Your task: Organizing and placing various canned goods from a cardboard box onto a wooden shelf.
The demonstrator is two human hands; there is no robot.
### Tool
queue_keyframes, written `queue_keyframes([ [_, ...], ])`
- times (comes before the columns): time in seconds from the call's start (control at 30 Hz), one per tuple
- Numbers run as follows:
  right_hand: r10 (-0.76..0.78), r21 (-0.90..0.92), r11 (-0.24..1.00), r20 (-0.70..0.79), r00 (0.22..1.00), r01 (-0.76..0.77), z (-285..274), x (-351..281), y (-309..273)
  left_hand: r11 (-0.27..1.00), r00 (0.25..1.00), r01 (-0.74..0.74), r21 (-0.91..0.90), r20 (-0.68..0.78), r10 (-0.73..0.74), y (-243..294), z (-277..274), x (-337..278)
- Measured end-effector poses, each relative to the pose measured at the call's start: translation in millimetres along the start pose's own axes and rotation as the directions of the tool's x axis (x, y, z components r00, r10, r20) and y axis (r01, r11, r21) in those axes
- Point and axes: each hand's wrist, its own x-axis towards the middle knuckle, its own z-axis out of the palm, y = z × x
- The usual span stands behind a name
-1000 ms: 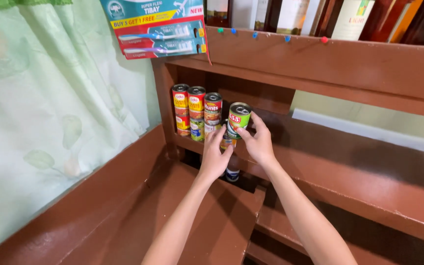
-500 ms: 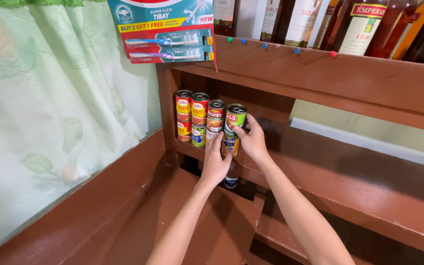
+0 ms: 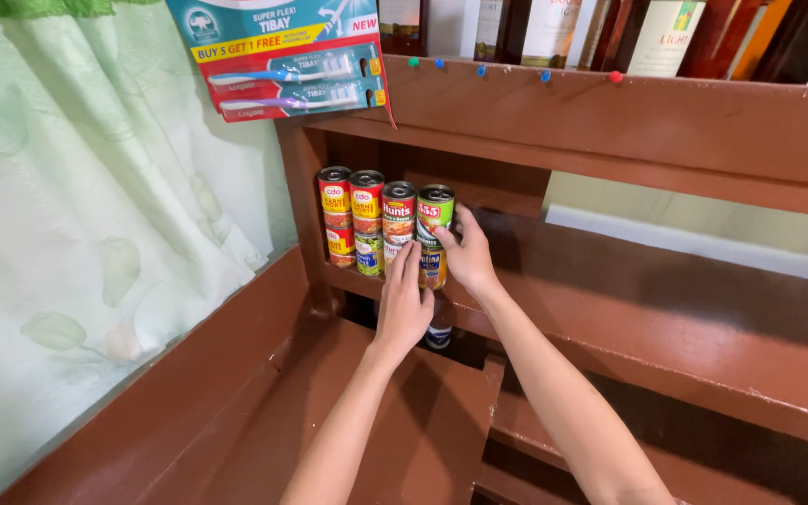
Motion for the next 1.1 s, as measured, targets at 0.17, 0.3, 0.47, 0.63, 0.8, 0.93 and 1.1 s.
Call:
queue_keyframes([
  [0.17, -0.047, -0.059, 0.997, 0.006, 0.999, 0.047, -1.8, -11.8, 3.6, 0.999, 0.999, 0.024, -0.034, 0.027, -0.023, 5.1, 1.6, -1.0],
  [0.3, -0.008, -0.11, 0.994, -0.014, 1.0, 0.006, -1.5, -15.5, 0.5, 0.996, 0.999, 0.025, -0.081, 0.026, -0.023, 9.2, 2.8, -0.7],
  [0.47, -0.049, -0.116, 0.992, -0.043, 0.998, 0.043, 0.7, -19.0, 6.0, 0.995, 0.999, 0.02, -0.093, 0.03, -0.017, 8.4, 3.7, -3.3],
  [0.63, 0.027, -0.106, 0.994, -0.068, 0.997, -0.034, 5.6, -25.1, -4.9, 0.995, 0.999, 0.03, -0.098, 0.039, -0.026, 8.5, 4.7, -4.0],
  [0.8, 0.05, -0.072, 0.996, -0.004, 0.999, -0.05, 0.7, -31.1, 9.8, 0.989, 0.999, 0.033, -0.142, 0.017, -0.031, 5.0, 12.3, -6.9],
  [0.93, 0.124, -0.146, 0.982, 0.039, 0.992, -0.117, -11.4, -54.9, 10.1, 0.983, 0.996, 0.086, -0.164, 0.012, -0.085, 13.8, 15.6, -15.1],
  [1.1, -0.001, -0.01, 1.0, 0.054, 0.999, 0.001, -30.2, -112.3, -0.7, 0.975, 0.993, 0.071, -0.213, -0.074, -0.088, 27.5, 17.6, -28.4],
])
